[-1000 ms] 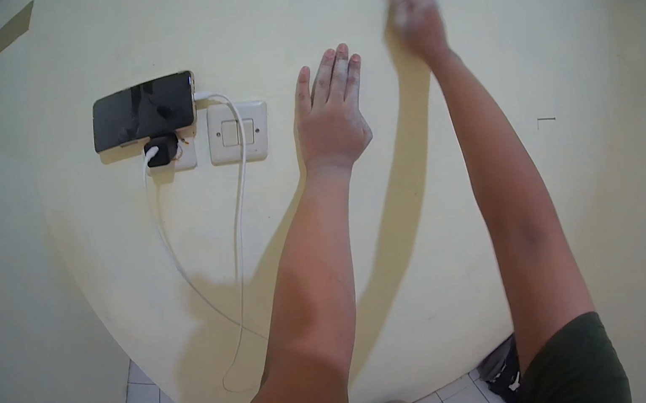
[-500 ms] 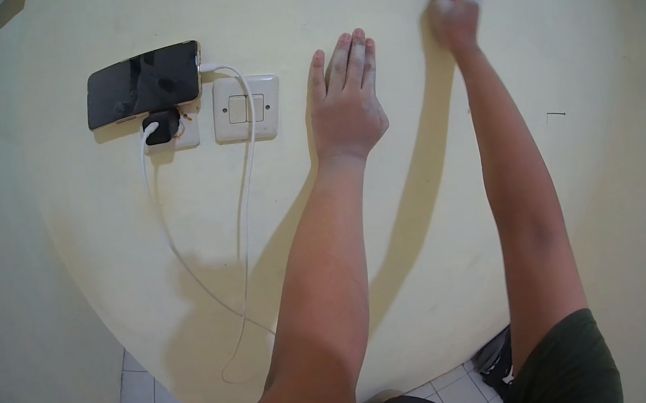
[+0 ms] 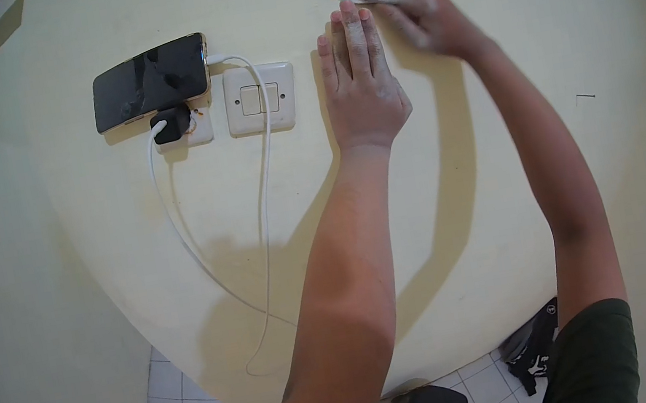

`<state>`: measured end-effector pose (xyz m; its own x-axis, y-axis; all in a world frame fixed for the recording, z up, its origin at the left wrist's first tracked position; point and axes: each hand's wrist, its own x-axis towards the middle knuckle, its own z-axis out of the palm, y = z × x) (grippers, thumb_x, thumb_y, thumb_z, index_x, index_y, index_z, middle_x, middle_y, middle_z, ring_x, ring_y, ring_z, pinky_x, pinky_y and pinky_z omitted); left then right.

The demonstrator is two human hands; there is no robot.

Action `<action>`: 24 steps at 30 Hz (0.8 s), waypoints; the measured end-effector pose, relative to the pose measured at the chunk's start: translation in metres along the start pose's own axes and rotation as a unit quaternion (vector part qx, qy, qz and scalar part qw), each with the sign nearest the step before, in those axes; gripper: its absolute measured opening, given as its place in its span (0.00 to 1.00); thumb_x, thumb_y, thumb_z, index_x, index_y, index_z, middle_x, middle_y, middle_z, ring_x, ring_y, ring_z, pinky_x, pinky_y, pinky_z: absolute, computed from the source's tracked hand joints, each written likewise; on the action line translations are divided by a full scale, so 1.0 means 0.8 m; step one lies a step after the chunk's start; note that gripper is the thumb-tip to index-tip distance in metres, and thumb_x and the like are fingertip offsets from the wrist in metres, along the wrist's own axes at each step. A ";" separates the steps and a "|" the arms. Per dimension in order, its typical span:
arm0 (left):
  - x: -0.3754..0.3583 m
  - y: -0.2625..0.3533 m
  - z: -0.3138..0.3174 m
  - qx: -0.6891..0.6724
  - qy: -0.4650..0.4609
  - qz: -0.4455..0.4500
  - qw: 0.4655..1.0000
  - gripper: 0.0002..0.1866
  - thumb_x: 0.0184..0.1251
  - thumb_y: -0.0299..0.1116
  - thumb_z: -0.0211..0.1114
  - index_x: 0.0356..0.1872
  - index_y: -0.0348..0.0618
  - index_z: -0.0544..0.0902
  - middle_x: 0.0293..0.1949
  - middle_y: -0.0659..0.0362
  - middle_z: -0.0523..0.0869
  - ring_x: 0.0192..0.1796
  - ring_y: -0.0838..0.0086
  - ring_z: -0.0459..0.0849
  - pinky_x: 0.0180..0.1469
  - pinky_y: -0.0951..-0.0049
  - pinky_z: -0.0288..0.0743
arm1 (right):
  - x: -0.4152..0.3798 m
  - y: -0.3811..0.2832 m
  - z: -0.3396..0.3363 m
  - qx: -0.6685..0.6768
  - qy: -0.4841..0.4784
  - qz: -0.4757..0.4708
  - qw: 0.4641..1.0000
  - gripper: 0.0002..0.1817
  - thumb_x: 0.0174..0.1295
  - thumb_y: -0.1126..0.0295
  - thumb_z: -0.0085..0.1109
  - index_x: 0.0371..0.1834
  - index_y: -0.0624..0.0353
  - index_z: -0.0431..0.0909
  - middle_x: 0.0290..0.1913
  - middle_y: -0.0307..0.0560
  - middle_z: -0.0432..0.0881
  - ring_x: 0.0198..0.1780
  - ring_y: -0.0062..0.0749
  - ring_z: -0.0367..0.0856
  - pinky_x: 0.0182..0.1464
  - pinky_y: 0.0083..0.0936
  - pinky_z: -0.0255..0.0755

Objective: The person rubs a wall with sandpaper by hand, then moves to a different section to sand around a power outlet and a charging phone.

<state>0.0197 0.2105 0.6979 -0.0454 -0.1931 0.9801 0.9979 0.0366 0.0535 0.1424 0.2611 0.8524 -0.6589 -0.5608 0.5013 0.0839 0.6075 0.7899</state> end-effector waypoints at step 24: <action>0.002 0.003 -0.009 -0.022 -0.038 0.016 0.999 0.45 0.59 0.30 0.54 0.84 0.49 0.60 0.86 0.61 0.57 0.86 0.67 0.57 0.86 0.48 0.38 | -0.059 -0.022 -0.014 -0.076 -0.007 0.100 0.992 0.23 0.70 0.72 0.59 0.69 0.50 0.82 0.76 0.51 0.75 0.82 0.48 0.63 0.82 0.49 0.56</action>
<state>0.0226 0.2029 0.6982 -0.0152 -0.1170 0.9930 0.9999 -0.0010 0.0152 0.1805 0.2707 0.8191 -0.6278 -0.4295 0.6491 0.3246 0.6136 0.7199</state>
